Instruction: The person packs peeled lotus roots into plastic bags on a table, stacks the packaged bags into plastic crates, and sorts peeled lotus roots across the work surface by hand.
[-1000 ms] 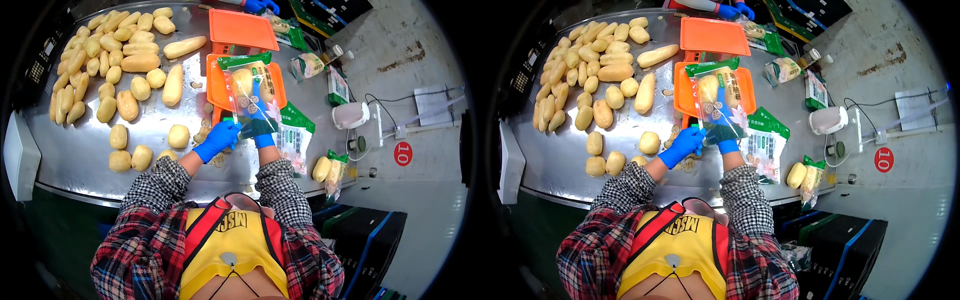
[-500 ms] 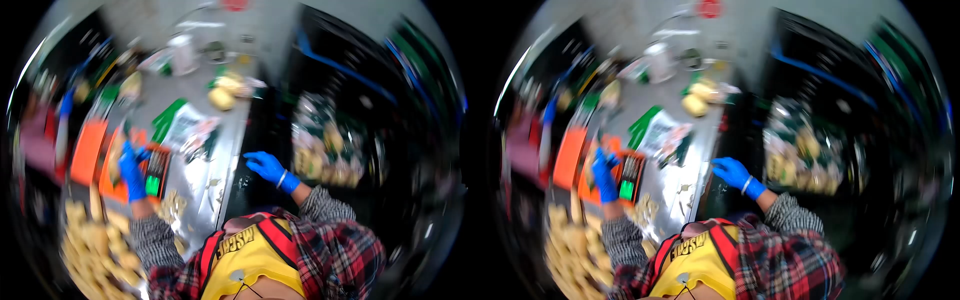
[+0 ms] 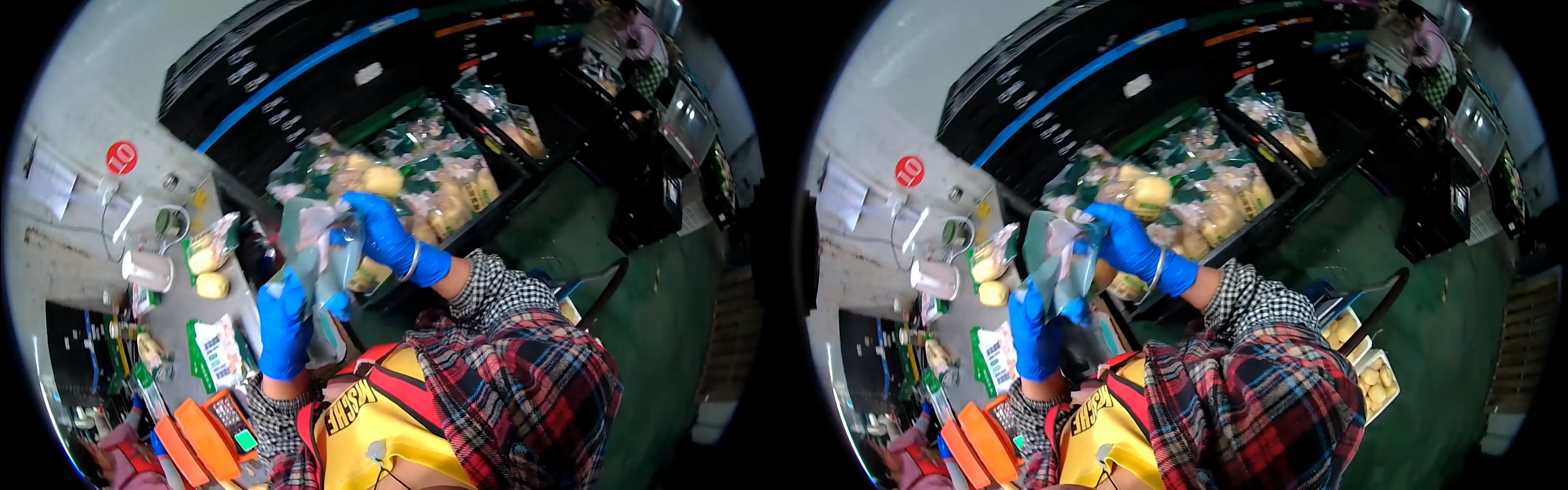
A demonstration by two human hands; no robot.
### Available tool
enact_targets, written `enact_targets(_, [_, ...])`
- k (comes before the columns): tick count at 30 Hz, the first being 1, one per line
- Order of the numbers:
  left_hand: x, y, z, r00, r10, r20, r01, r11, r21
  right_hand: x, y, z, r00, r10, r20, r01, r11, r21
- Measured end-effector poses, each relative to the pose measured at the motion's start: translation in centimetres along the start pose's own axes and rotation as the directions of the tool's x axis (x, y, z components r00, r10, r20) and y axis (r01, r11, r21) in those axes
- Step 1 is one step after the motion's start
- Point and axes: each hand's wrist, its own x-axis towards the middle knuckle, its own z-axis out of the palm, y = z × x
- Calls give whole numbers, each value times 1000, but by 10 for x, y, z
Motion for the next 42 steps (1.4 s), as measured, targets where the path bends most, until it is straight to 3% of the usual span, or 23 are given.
enact_targets(1, [24, 14, 19, 988, -40, 148, 72, 974, -214, -1, -23, -13, 960, -277, 38, 279, 939, -200])
enact_targets(2, [45, 24, 37, 954, -55, 293, 175, 899, -401, -2, -57, -26, 842, -510, 174, 478, 559, -677])
enact_targets(3, [55, 22, 57, 930, 104, 353, 90, 867, -490, -10, -93, -40, 842, -538, 21, 350, 518, -781])
enact_targets(4, [71, 15, 71, 917, 148, 371, 54, 875, -482, -19, -128, -55, 822, -554, -133, 196, 494, -847])
enact_targets(5, [81, 11, 82, 927, 144, 347, 20, 903, -429, -10, -155, -80, 675, -726, -128, 420, 522, -742])
enact_targets(7, [102, -3, 96, 946, 98, 308, 15, 939, -344, -16, -231, -110, 495, -865, -85, 436, 332, -836])
enact_targets(10, [106, -62, 92, 966, -152, 208, 203, 947, -249, -19, -323, -178, 156, -988, 17, 181, 11, -983])
enact_targets(11, [102, -74, 91, 954, -279, 107, 298, 899, -320, -23, -350, -210, 166, -984, 58, -73, -70, -995])
enact_targets(14, [84, -106, 78, 854, -505, -123, 429, 818, -384, -21, -402, -321, 50, -999, 13, 13, -12, -1000])
enact_targets(15, [75, -119, 71, 842, -521, -140, 441, 814, -377, -25, -416, -354, 72, -994, -84, 83, 90, -993])
enact_targets(17, [55, -138, 57, 797, -564, -216, 474, 806, -356, -35, -430, -413, 142, -982, -124, -83, 113, -990])
enact_targets(19, [41, -146, 54, 774, -595, -217, 496, 782, -377, -30, -429, -450, 295, -950, -105, -325, 4, -946])
enact_targets(22, [9, -148, 48, 775, -575, -262, 491, 808, -325, -13, -407, -466, 532, -845, -53, -458, -234, -858])
enact_targets(24, [-24, -130, 36, 760, -570, -310, 514, 821, -249, 8, -387, -475, 661, -751, -8, -421, -362, -831])
enact_targets(26, [-86, -182, 32, 727, -594, -345, 419, 781, -463, 38, -341, -440, 741, -664, 100, -324, -484, -813])
enact_targets(28, [-112, -168, 11, 776, -524, -351, 499, 850, -166, 51, -292, -399, 767, -603, 218, -207, -555, -806])
enact_targets(30, [-154, -177, -8, 714, -562, -418, 535, 822, -193, 56, -257, -355, 758, -557, 341, -77, -595, -800])
enact_targets(31, [-104, -150, 13, 635, -612, -471, 599, 776, -199, 75, -261, -379, 783, -546, 298, -59, -541, -839])
enact_targets(34, [-176, -184, -3, 472, -595, -650, 504, 787, -355, 79, -219, -327, 793, -419, 442, 250, -438, -863])
enact_targets(35, [-195, -164, -13, 323, -646, -691, 570, 716, -403, 86, -198, -310, 800, -352, 486, 379, -332, -864])
enact_targets(36, [-234, -189, -24, 300, -546, -782, 656, 713, -247, 93, -173, -288, 814, -292, 502, 439, -256, -861])
enact_targets(38, [-293, -200, -43, 95, -482, -871, 685, 667, -294, 82, -68, -134, 809, -201, 552, 480, -316, -819])
enact_targets(42, [-437, -216, -68, -268, -141, -953, 721, 627, -296, 80, 95, -10, 752, 166, 638, 657, -102, -747])
